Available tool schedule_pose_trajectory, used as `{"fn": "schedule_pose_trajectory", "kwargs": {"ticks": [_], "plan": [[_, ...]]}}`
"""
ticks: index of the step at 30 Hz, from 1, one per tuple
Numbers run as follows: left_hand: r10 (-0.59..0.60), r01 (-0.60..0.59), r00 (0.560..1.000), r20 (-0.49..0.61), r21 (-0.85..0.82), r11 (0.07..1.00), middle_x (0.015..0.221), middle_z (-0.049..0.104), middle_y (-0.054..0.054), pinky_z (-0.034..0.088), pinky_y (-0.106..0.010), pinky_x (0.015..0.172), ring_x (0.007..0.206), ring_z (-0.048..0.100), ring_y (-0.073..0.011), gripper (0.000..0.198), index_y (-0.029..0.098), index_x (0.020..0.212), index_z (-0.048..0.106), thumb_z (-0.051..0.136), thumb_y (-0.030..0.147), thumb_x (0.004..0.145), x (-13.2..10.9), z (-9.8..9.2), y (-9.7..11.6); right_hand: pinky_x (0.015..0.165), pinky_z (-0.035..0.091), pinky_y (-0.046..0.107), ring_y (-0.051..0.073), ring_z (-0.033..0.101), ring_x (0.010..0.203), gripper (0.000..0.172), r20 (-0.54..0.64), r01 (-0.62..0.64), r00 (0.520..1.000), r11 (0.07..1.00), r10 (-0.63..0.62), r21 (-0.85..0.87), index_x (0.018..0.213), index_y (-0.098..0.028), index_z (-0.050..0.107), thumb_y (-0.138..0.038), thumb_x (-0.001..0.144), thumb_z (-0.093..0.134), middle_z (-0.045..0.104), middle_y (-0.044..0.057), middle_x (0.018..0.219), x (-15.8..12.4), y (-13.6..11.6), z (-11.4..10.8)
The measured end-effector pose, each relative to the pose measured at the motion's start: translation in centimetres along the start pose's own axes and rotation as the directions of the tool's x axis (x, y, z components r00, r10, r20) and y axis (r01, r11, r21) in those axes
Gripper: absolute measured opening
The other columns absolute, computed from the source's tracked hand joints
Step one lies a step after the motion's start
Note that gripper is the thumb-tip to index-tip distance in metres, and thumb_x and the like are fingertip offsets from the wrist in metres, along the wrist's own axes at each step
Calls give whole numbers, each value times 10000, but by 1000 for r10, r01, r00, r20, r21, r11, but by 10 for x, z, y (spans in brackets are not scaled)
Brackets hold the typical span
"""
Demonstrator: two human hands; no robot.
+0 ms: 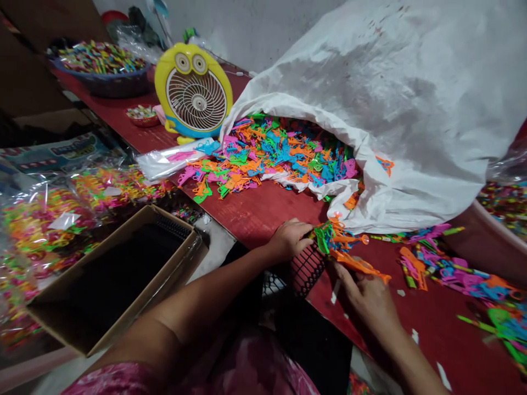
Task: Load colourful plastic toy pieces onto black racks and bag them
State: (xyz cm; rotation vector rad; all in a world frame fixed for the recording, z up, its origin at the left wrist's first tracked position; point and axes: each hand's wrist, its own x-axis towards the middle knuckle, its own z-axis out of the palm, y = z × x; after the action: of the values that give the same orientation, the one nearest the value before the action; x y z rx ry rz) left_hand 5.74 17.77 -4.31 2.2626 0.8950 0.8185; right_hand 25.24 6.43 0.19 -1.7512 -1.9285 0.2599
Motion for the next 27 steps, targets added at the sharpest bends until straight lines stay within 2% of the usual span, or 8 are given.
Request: {"fn": "schedule_pose_trajectory", "kwargs": {"ticks": [2, 7, 9, 12, 14, 17, 23, 27], "plan": [[0, -1, 1000, 18, 14, 1000, 884, 655, -59, 413, -328, 838, 864, 553, -202, 99, 173, 917, 587, 542, 260, 906, 0, -1, 1, 626, 477, 284, 194, 657, 680, 341, 51, 42, 998, 999, -41, -12, 877, -188, 684, -433, 939, 455, 699, 61, 775, 1, 0, -2], [15, -16, 999, 30, 47, 999, 865, 647, -55, 407, -327, 835, 848, 548, -198, 93, 176, 877, 569, 537, 258, 906, 1, -1, 2, 618, 468, 285, 190, 653, 650, 338, 112, 25, 993, 1000, -23, -11, 940, -190, 674, -436, 946, 442, 703, 50, 765, 1, 7, -3], [24, -26, 999, 38, 51, 998, 880, 654, -62, 408, -337, 850, 861, 556, -203, 97, 170, 900, 578, 545, 261, 903, 2, -1, 1, 570, 444, 283, 174, 610, 562, 346, 110, -7, 994, 1000, 10, -20, 895, -195, 664, -455, 945, 441, 673, 29, 683, 1, 7, -3], [25, -27, 999, 45, 51, 998, 908, 659, -71, 408, -342, 861, 888, 563, -210, 121, 163, 941, 592, 569, 270, 889, 2, 0, 1, 455, 345, 286, 146, 453, 393, 412, 59, -47, 997, 996, 51, -70, 679, -225, 590, -508, 935, 436, 510, -16, 471, -1, 2, -2], [17, -19, 999, 43, 57, 998, 912, 658, -71, 408, -339, 860, 888, 559, -210, 118, 166, 930, 594, 574, 272, 883, 2, 0, 0, 433, 294, 299, 136, 356, 351, 444, -5, -50, 999, 989, 50, -138, 595, -246, 528, -527, 926, 435, 410, -29, 411, -3, -4, -1], [9, -12, 999, 43, 66, 998, 906, 656, -65, 408, -335, 862, 881, 550, -208, 91, 175, 898, 590, 559, 260, 886, 1, 1, 1, 446, 284, 309, 139, 328, 362, 446, -66, -48, 997, 980, 36, -192, 556, -261, 492, -511, 921, 434, 365, -27, 398, -7, -11, 3], [26, -28, 999, 37, 56, 998, 935, 662, -59, 404, -326, 869, 906, 552, -198, 108, 173, 965, 597, 544, 237, 896, 0, 0, 4, 365, 224, 288, 121, 328, 318, 509, -114, -282, 951, 957, 288, 63, 467, -269, 387, -538, 876, 527, 347, -36, 352, -16, -9, 18], [28, -30, 999, 34, 83, 996, 945, 664, -63, 401, -333, 874, 907, 550, -204, 103, 168, 951, 595, 546, 240, 896, 0, 0, 5, 408, 301, 280, 137, 401, 379, 381, -108, -247, 960, 962, 259, 115, 636, -212, 606, -474, 900, 528, 484, -16, 427, -20, -8, 19]]}}
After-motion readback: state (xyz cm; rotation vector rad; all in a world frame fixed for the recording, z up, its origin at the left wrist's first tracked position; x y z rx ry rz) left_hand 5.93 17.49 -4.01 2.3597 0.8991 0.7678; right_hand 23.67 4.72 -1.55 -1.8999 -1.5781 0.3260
